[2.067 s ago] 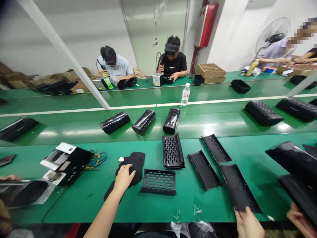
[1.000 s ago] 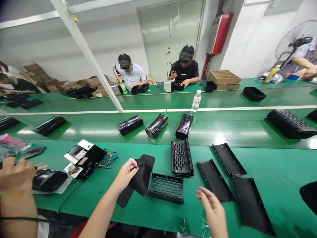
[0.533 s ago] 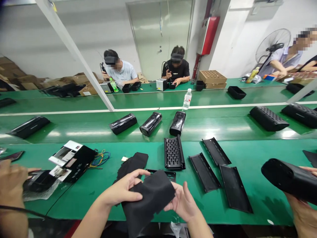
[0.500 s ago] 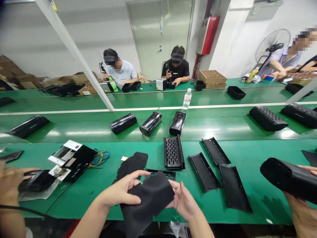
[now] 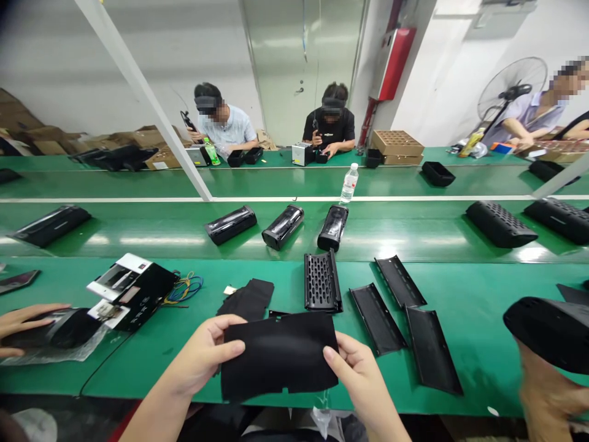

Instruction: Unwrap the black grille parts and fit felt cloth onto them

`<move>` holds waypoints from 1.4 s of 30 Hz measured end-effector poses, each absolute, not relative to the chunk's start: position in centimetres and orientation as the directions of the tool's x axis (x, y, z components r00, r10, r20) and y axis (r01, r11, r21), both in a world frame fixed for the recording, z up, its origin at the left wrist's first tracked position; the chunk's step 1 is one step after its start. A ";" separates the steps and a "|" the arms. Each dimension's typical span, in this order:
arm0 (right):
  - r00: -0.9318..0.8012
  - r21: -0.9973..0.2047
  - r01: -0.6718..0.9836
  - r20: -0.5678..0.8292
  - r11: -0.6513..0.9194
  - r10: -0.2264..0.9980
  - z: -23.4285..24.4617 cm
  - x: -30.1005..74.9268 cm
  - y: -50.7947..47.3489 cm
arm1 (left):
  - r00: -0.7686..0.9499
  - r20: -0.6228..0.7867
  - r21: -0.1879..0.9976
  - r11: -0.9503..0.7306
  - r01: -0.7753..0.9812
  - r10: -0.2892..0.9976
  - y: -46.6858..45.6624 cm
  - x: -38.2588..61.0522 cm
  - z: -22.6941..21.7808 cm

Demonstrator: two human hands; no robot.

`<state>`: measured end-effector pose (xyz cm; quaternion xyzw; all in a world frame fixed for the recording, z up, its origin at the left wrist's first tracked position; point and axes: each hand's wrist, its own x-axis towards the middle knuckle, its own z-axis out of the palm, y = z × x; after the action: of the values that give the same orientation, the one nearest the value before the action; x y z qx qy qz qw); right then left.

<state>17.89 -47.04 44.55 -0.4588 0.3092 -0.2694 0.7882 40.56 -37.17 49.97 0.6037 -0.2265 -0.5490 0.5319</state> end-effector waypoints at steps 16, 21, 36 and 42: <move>0.481 -0.810 0.230 -0.388 0.540 -0.786 48.8 17.4 -45.0 | 0.192 -0.537 0.593 -0.206 0.778 -0.821 -37.1 38.1 53.0; 0.400 -0.938 -0.048 -0.333 0.344 -0.854 46.9 17.3 -46.4 | 0.017 -0.602 0.399 -0.282 0.872 -0.799 -36.6 35.8 50.6; 0.661 -0.647 -0.284 0.402 -0.707 -0.633 45.6 22.0 -43.3 | 0.011 -0.642 0.462 -0.376 0.803 -0.767 -37.2 34.8 49.0; 0.490 -0.948 -0.183 0.144 -0.262 -0.860 44.7 22.3 -44.6 | 0.034 -0.648 0.484 -0.377 0.790 -0.761 -37.6 35.0 47.7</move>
<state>22.26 -44.58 44.75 -0.7137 0.3652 -0.3489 0.4853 35.04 -37.64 47.68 0.4532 0.0160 -0.6950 0.5580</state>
